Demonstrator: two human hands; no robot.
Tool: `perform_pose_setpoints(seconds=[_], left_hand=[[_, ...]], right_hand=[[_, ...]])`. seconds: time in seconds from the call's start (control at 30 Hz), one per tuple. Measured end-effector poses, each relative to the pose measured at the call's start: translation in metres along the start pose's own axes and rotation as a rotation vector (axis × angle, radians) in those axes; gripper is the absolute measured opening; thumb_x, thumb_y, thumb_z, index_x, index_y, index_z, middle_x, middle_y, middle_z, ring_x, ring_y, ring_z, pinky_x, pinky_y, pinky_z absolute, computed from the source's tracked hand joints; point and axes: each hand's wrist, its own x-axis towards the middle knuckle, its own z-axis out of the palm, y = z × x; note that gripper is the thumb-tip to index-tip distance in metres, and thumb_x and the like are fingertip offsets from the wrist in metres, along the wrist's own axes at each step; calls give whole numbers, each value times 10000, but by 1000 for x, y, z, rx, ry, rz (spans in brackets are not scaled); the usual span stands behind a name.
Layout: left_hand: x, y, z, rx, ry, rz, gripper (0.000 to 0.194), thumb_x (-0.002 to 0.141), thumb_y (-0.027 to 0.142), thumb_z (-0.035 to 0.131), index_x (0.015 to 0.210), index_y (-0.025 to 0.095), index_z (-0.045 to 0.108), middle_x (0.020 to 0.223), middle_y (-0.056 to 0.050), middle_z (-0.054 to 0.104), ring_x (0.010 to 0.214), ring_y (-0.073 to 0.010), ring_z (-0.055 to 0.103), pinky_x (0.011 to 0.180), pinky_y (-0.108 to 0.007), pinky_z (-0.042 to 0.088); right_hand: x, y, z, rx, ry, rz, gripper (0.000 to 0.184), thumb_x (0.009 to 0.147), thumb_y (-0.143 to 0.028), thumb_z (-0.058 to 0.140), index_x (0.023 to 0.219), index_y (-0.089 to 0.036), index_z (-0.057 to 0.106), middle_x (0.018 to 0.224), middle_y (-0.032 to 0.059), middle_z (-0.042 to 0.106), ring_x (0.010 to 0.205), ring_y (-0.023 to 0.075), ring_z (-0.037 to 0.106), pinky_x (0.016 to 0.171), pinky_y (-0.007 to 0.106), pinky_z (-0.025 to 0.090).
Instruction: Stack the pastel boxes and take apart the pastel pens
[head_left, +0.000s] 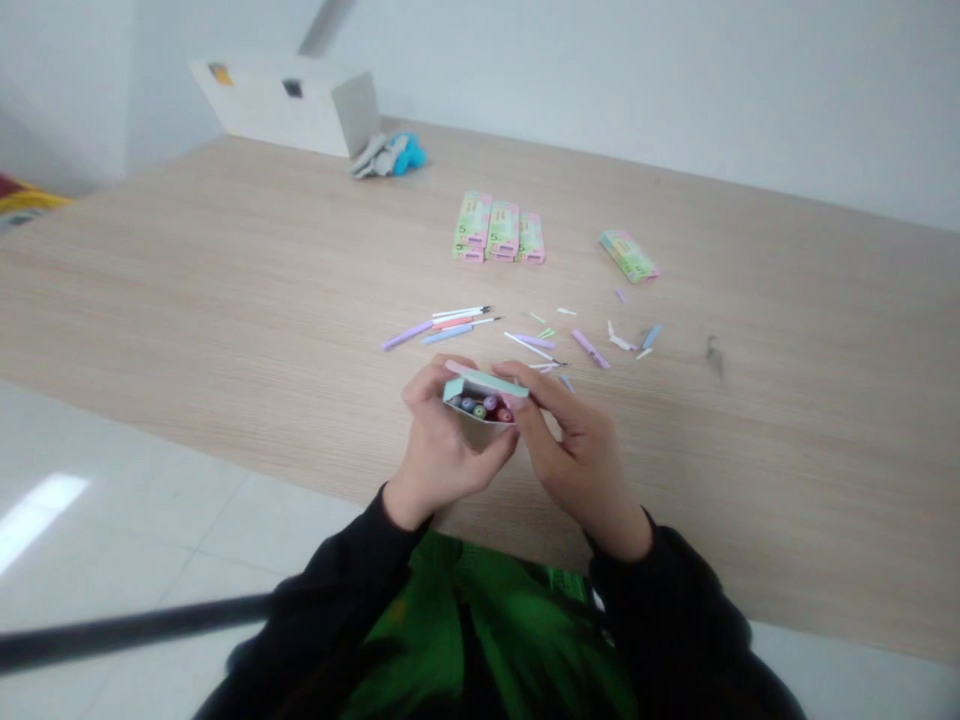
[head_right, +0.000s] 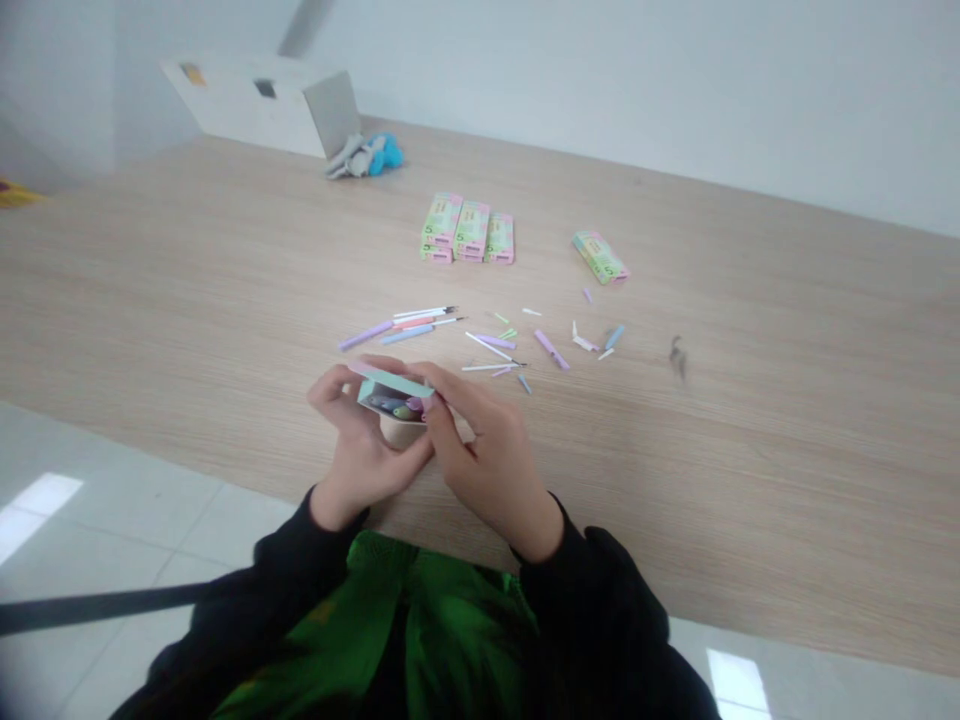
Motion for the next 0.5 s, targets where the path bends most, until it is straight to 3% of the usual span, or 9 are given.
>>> perform_pose_setpoints(seconds=[0.1,0.27,0.5], left_hand=[[-2,-2,10,-26,75,-68,805,771,325,754,1332,287,179,1132,-60,456,969,-201,585,823,-413,548],[-1,-2,8,-44,-1,-166,902,752,430,764,1420,284,175,1179,-91,487,916,-212,626,787,-404,568],[5,2,3,90,26,-63,930,741,424,788,1432,276,183,1308,-138,489,1145,-314,608,941,-513,535]], right_hand=[[-2,-6,2,20,-34,-9,333,955,-165,507,1219,-272,678,1187,11,740,1086,185,698,943,355,571],[2,-17,-3,5,-62,-53,359,946,-193,551,1283,-269,649,1249,18,717,1146,204,678,980,390,559],[5,-16,1,98,-8,8,302,959,-261,577,1239,-290,687,1209,8,735,1108,218,700,964,406,587]])
